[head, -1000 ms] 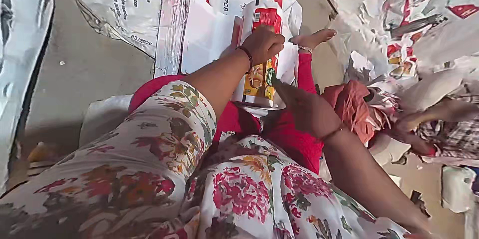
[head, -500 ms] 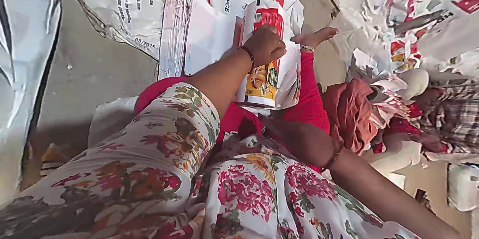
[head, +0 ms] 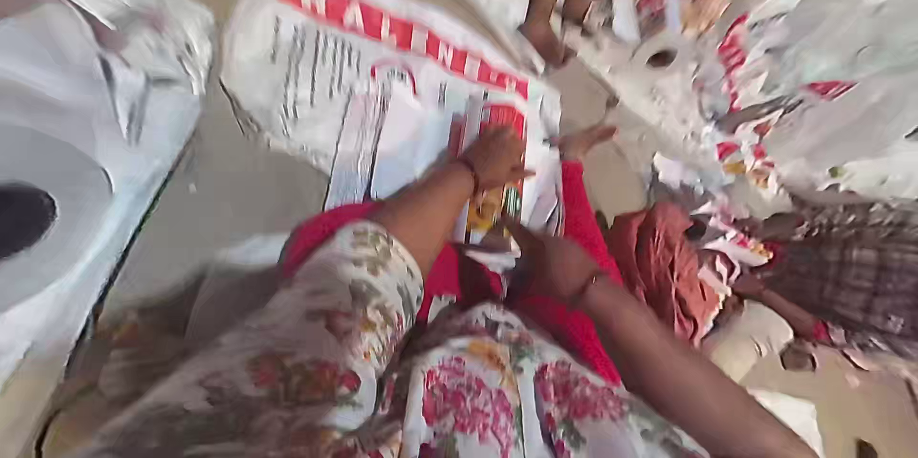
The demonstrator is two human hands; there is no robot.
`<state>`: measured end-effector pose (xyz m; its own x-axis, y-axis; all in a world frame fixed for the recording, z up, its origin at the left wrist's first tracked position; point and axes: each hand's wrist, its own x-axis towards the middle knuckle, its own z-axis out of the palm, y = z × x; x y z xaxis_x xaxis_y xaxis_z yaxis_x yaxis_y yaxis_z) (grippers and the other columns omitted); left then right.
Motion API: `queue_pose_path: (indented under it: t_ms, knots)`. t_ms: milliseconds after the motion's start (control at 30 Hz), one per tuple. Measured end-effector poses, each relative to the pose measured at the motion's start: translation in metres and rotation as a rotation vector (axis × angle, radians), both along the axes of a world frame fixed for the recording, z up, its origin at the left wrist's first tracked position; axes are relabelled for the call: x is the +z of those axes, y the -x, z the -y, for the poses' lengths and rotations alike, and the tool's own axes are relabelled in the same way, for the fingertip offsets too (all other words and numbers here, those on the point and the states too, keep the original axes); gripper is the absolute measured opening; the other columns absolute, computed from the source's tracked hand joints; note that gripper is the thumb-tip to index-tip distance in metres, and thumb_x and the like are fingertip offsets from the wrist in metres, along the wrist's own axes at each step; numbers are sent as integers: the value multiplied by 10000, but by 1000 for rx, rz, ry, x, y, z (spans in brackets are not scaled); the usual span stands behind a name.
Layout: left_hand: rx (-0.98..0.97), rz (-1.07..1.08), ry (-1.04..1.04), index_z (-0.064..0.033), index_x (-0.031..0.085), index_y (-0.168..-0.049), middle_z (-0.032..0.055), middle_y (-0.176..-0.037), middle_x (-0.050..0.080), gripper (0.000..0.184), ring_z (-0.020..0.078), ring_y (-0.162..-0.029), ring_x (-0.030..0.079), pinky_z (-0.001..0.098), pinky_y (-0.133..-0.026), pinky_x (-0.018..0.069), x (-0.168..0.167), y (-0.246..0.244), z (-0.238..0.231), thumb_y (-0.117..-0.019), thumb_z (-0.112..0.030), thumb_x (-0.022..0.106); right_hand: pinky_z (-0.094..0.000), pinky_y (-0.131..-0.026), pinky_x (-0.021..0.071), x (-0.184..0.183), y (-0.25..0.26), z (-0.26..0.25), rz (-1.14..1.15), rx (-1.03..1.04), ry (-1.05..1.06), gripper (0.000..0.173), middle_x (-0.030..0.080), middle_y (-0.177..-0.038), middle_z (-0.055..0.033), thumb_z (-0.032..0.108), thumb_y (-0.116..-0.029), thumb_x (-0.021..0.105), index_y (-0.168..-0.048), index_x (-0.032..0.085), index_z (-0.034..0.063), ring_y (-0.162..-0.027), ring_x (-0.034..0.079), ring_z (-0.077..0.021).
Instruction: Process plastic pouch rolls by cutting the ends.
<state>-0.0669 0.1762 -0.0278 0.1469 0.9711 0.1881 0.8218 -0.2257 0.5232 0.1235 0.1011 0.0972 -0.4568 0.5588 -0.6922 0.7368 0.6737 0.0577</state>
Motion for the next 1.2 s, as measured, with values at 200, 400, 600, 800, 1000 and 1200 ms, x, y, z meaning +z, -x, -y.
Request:
queue_pose_path:
  t_ms: [200, 400, 600, 800, 1000, 1200]
  knots:
    - [25, -43, 1, -22, 732, -1105, 205, -1257, 671, 634, 425, -1318, 531, 650, -1192, 266, 9, -5, -11, -1014, -601, 490, -634, -977, 516, 14, -49, 16, -368, -69, 140, 404, 707, -1244, -182, 291, -1077, 521, -1453, 592, 163, -1124, 690, -380]
    - [7, -204, 53, -68, 759, -987, 113, -1172, 721, 734, 363, -1311, 540, 604, -1186, 289, 20, -7, 4, -1040, -661, 330, -554, -818, 568, 31, -47, -14, -448, -299, 123, 493, 713, -1158, -168, 307, -1082, 500, -1571, 446, 277, -880, 708, -313]
    - [114, -220, 23, -136, 754, -1063, 73, -1229, 700, 617, 360, -1381, 481, 720, -1195, 129, 22, -1, 15, -1037, -630, 386, -519, -736, 567, 20, -53, -11, -437, -340, 161, 480, 712, -1048, -160, 396, -1092, 458, -1561, 452, 296, -768, 680, -282]
    - [93, -229, -3, -166, 756, -1057, 58, -1285, 663, 623, 342, -1355, 493, 706, -1186, 173, 14, 2, 12, -1020, -666, 386, -541, -798, 561, 15, -66, -7, -485, -329, 136, 481, 721, -1094, -144, 454, -1077, 474, -1539, 488, 321, -838, 694, -285]
    - [0, -173, 28, -92, 762, -980, 100, -1180, 708, 668, 349, -1310, 529, 624, -1175, 277, 14, -3, 9, -1049, -621, 361, -529, -734, 576, 7, -78, -12, -467, -396, 104, 477, 716, -1051, -155, 342, -1079, 497, -1553, 462, 306, -761, 689, -290]
    - [3, -202, 195, -32, 736, -1094, 164, -1243, 698, 721, 359, -1269, 601, 574, -1109, 425, 27, -15, 15, -1079, -597, 287, -509, -718, 572, 9, -65, -13, -444, -446, 100, 467, 709, -1035, -154, 367, -1092, 472, -1558, 449, 333, -749, 681, -284]
